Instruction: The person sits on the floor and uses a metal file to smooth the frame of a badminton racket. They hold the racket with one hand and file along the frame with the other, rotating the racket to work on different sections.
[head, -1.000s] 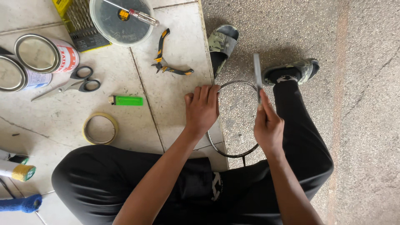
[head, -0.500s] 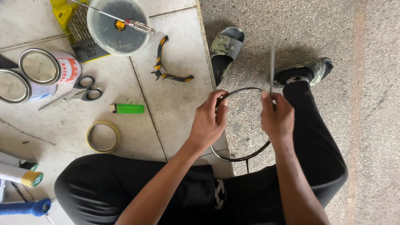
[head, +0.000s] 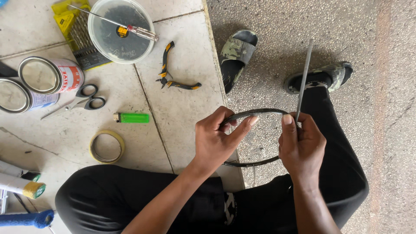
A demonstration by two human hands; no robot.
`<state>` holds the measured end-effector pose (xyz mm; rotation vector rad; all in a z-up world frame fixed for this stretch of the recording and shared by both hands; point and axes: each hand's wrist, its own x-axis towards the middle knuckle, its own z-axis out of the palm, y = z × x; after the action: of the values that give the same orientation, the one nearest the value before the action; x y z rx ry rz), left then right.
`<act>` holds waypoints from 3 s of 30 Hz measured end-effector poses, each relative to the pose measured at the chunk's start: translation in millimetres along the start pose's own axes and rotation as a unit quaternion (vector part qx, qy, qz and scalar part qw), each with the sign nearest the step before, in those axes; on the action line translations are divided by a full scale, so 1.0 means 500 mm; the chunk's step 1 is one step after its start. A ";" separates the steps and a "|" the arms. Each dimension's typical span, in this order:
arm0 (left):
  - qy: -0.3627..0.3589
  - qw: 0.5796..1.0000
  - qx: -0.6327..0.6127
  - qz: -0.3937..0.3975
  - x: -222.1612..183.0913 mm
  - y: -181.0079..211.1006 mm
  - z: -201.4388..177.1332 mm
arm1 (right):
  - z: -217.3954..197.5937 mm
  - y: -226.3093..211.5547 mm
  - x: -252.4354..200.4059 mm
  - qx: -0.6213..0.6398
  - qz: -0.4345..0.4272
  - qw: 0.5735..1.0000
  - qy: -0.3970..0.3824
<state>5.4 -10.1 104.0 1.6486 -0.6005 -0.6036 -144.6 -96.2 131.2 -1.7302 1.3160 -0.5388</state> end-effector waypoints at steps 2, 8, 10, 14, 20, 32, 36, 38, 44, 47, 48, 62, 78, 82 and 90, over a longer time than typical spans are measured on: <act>-0.001 1.000 -0.003 -0.006 -0.005 0.000 0.001 | 0.001 -0.014 -0.003 0.009 -0.004 1.000 0.001; -0.013 0.999 -0.027 0.026 -0.015 0.018 -0.005 | -0.008 -0.014 -0.010 0.034 -0.026 0.999 0.017; -0.013 0.999 -0.023 0.035 -0.023 0.022 -0.004 | -0.017 -0.015 -0.011 0.041 -0.032 0.998 0.020; -0.037 0.996 -0.049 0.064 -0.033 0.041 -0.012 | -0.036 -0.019 -0.015 0.069 -0.070 0.995 0.027; -0.084 0.983 -0.104 0.123 -0.035 0.090 -0.043 | -0.069 -0.060 -0.046 0.087 -0.117 0.989 0.038; -0.119 0.978 -0.120 0.125 -0.019 0.124 -0.097 | -0.033 0.057 -0.183 -0.121 -0.329 0.936 0.039; -0.088 0.973 -0.058 0.204 0.002 0.093 -0.101 | 0.028 0.042 -0.123 -0.177 -0.361 0.916 0.009; -0.086 0.973 -0.041 0.209 0.002 0.093 -0.103 | 0.045 0.029 -0.089 -0.159 -0.371 0.915 0.008; -0.083 0.973 0.003 0.214 0.007 0.090 -0.108 | 0.052 -0.099 -0.021 -0.172 -0.362 0.916 0.018; -0.085 0.974 0.007 0.210 -0.001 0.084 -0.103 | 0.026 -0.097 -0.042 -0.132 -0.368 0.920 0.020; -0.082 0.975 0.005 0.207 -0.005 0.080 -0.102 | 0.017 -0.087 -0.055 -0.085 -0.377 0.922 0.021; -0.103 0.971 -0.047 0.210 -0.008 0.088 -0.101 | -0.045 -0.099 -0.174 -0.264 -0.274 0.925 -0.001; -0.161 0.957 -0.074 0.228 -0.032 0.184 -0.107 | -0.170 -0.178 -0.253 -0.185 -0.271 0.942 0.074; -0.232 0.946 -0.115 0.195 -0.030 0.176 -0.104 | -0.175 -0.136 -0.295 -0.236 -0.199 0.949 0.072; -0.301 0.930 -0.160 0.140 -0.028 0.177 -0.102 | -0.170 -0.144 -0.301 -0.246 -0.210 0.944 0.071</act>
<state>25.1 23.1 199.5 1.0328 -1.0965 -0.9471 -222.1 15.1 259.9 -2.4571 1.2514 -0.6144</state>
